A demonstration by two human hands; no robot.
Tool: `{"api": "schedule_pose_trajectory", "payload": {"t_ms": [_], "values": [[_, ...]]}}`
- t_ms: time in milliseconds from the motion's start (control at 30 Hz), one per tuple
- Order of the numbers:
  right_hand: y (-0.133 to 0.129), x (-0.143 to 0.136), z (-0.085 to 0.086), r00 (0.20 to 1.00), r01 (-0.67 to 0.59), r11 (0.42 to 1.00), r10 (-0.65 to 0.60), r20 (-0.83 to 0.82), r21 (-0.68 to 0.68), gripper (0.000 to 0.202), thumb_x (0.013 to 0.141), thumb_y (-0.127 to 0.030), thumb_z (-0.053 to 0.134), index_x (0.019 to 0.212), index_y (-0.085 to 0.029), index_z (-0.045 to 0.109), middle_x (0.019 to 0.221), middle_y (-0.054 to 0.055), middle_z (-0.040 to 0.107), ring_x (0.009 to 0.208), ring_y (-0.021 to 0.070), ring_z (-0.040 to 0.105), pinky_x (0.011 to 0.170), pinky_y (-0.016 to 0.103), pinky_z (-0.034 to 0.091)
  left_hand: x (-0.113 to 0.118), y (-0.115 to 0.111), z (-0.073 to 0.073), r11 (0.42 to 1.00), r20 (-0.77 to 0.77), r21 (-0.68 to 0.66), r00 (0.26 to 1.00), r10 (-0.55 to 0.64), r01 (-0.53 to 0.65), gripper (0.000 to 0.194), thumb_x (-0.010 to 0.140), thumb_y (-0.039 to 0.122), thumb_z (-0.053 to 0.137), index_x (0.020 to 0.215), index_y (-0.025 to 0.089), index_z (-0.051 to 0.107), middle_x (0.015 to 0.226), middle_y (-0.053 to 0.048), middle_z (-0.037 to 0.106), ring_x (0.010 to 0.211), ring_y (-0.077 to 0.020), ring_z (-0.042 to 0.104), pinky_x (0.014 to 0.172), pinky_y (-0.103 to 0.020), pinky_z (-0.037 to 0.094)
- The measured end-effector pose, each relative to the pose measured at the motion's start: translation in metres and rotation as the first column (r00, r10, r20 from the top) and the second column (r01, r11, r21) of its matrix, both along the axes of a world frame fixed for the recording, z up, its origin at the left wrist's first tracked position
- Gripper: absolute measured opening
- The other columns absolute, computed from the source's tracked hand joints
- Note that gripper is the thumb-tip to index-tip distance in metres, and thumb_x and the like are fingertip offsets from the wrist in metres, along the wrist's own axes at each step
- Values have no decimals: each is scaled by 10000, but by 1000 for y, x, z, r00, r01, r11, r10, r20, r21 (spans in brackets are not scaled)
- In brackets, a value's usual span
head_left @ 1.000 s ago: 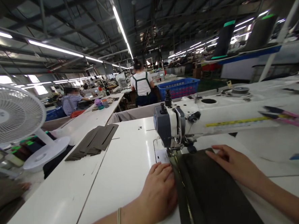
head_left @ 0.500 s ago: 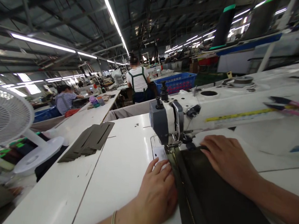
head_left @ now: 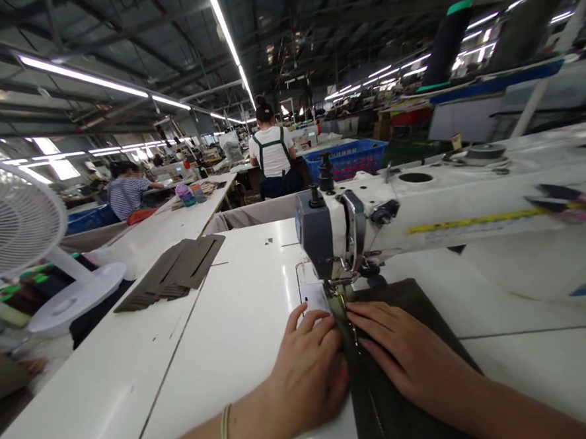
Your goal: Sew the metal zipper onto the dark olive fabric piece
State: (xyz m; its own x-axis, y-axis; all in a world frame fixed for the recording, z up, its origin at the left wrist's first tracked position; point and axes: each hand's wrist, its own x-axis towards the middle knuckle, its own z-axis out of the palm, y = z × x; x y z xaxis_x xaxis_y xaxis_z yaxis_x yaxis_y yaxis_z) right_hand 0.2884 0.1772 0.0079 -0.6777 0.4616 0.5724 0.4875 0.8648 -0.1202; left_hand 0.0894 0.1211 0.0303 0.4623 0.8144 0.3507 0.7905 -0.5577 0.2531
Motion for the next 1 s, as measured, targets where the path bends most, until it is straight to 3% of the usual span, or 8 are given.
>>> {"api": "schedule_pose_trajectory", "payload": {"t_ms": [167, 267, 367, 467, 700, 1000], "values": [[-10, -8, 4, 999, -37, 988, 31, -41, -149, 246, 923, -164, 385, 1117, -134, 532, 1205, 134, 493, 1130, 249, 447, 950, 457, 422, 0, 1, -2, 998, 82, -9, 995, 64, -64, 170, 737, 211, 498, 897, 157, 517, 969, -99, 561, 985, -254, 523, 1046, -530, 301], [-8, -6, 0, 994, 3, 982, -24, -107, -191, 143, 933, -257, 432, 912, -145, 520, 1095, 149, 535, 1044, 258, 506, 867, 431, 484, -3, 2, -4, 997, 111, 41, 992, 55, -60, 346, 749, 250, 523, 1062, 106, 493, 1073, -156, 548, 1075, -287, 504, 1026, -551, 338], [-7, -5, -7, 997, 42, 995, -48, -64, -92, 243, 944, -266, 416, 1089, -104, 524, 1237, 167, 495, 1166, 274, 449, 924, 462, 468, -8, 5, -5, 998, 17, 39, 998, -56, 55, 521, 749, 202, 498, 1249, 81, 417, 1295, -204, 466, 1263, -305, 399, 1074, -567, 288], [-6, -6, -13, 998, 26, 999, -27, 53, 28, 427, 952, -215, 359, 1342, -43, 386, 1382, 155, 381, 1284, 251, 327, 998, 469, 420, -9, 9, -4, 990, -51, -11, 988, -144, 144, 446, 757, 186, 468, 1192, 90, 505, 1319, -198, 475, 1280, -287, 407, 1100, -519, 288], [0, 0, -12, 992, -42, 998, 37, 117, 43, 454, 954, -216, 354, 1356, -7, 394, 1416, 160, 322, 1315, 241, 274, 1030, 438, 390, -3, 14, -3, 988, -80, 11, 985, -155, 156, 422, 791, 247, 455, 1152, 51, 548, 1279, -206, 518, 1235, -285, 462, 1104, -462, 314], [-3, -2, -8, 989, -24, 997, 13, 148, 70, 460, 940, -197, 343, 1311, 60, 428, 1383, 220, 346, 1304, 283, 288, 1008, 462, 396, -2, 12, 0, 993, -130, -18, 984, -120, 119, 416, 766, 238, 466, 1141, 80, 552, 1288, -192, 519, 1251, -287, 446, 1108, -497, 275]]}}
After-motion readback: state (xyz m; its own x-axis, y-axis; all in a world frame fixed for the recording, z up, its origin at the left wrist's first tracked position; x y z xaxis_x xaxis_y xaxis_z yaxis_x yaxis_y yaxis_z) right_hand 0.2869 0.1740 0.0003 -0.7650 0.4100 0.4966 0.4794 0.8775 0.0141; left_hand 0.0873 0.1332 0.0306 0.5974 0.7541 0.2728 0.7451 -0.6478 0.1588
